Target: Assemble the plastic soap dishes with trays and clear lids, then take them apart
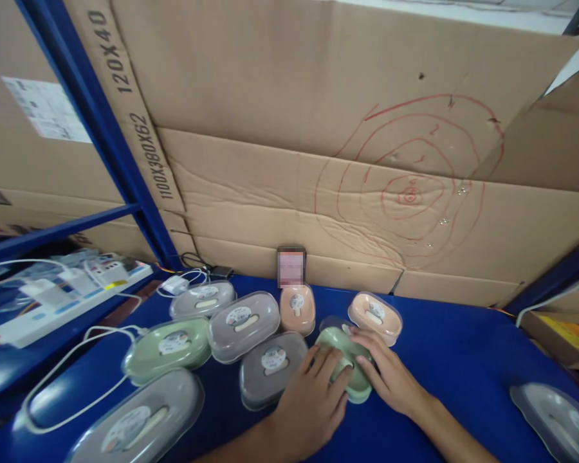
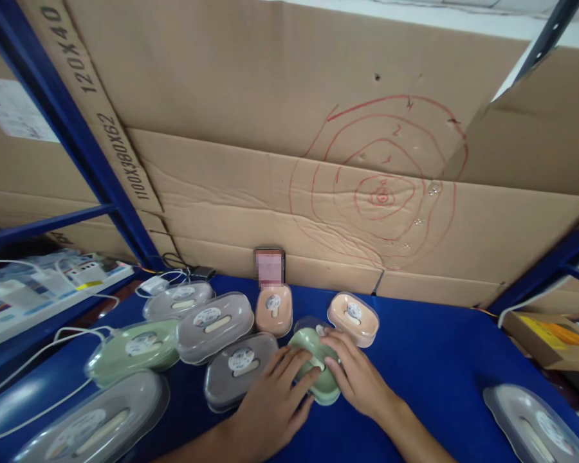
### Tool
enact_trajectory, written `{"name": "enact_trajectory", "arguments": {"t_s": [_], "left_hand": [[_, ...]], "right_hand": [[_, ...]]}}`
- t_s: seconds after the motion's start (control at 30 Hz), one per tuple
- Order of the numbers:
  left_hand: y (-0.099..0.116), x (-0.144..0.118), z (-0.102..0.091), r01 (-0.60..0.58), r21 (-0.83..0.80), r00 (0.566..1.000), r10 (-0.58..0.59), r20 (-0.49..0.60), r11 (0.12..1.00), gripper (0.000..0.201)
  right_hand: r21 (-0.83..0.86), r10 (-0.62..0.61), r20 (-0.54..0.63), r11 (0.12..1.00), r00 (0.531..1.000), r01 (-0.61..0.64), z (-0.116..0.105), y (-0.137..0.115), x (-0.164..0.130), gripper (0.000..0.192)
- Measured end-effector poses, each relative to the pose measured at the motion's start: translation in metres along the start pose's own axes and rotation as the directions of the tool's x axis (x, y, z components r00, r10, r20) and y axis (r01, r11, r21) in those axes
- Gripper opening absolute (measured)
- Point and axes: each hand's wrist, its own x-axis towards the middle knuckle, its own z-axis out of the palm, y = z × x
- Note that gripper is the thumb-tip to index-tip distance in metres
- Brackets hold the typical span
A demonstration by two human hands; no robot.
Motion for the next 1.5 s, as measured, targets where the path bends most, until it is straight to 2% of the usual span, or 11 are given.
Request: {"name": "enact_trajectory", "arguments": {"t_s": [0.17, 0.3, 0.37, 0.53, 0.73, 0.87, 0.97, 1.1, 1.3, 1.4, 1.5], "left_hand": [[0.003, -0.006, 0.008, -0.123, 0.033, 0.988, 0.12, 0.099, 0.992, 0.043], [0.004, -0.009, 0.014, -0.172, -0.068, 0.975, 0.18, 0.133, 0.983, 0.035], [0.004, -0.01, 0.016, -0.185, -0.093, 0.973, 0.196, 0.122, 0.978, 0.039], [0.004, -0.007, 0.014, -0.194, -0.126, 0.967, 0.211, 0.139, 0.973, 0.038], [0.003, -0.009, 0.021, -0.143, -0.106, 0.988, 0.149, 0.049, 0.984, 0.026], [0.005, -0.011, 0.027, -0.095, -0.042, 0.991, 0.09, -0.101, 0.995, 0.018], [0.008, -0.011, 0.023, -0.049, 0.003, 0.98, 0.048, -0.193, 0.999, 0.018], [0.011, -0.009, 0.014, -0.083, 0.005, 0.985, 0.083, -0.154, 0.997, 0.023], [0.016, -0.012, 0.017, -0.068, -0.058, 0.997, 0.065, -0.045, 0.996, 0.039], [0.016, -0.013, 0.02, -0.097, -0.052, 0.995, 0.097, 0.008, 0.994, 0.054], [0.014, -0.013, 0.024, -0.115, -0.056, 0.989, 0.119, 0.084, 0.992, 0.049]], "right_hand": [[-0.178, -0.075, -0.048, 0.982, 0.996, 0.065, -0.001, 0.022, 0.003, 0.05], [-0.333, 0.128, -0.079, 0.931, 0.989, -0.147, -0.019, 0.052, -0.003, 0.05], [-0.305, 0.196, -0.072, 0.929, 0.978, -0.209, -0.028, 0.066, -0.01, 0.051], [-0.169, 0.223, -0.019, 0.96, 0.975, -0.223, -0.032, 0.088, -0.022, 0.046], [-0.325, 0.164, -0.129, 0.925, 0.978, -0.198, -0.03, 0.068, -0.014, 0.043], [-0.36, 0.154, 0.006, 0.922, 0.988, -0.142, -0.031, 0.036, -0.01, 0.042], [-0.383, 0.136, 0.063, 0.918, 0.989, -0.102, -0.022, 0.028, -0.011, 0.05], [-0.327, 0.139, 0.092, 0.939, 0.986, -0.102, -0.02, 0.033, -0.013, 0.042], [-0.196, 0.17, 0.074, 0.969, 0.983, -0.153, -0.035, 0.043, -0.012, 0.05], [-0.222, 0.18, 0.047, 0.961, 0.982, -0.166, -0.04, 0.054, -0.006, 0.052], [-0.314, 0.243, -0.054, 0.917, 0.969, -0.247, -0.063, 0.07, -0.021, 0.051]]}}
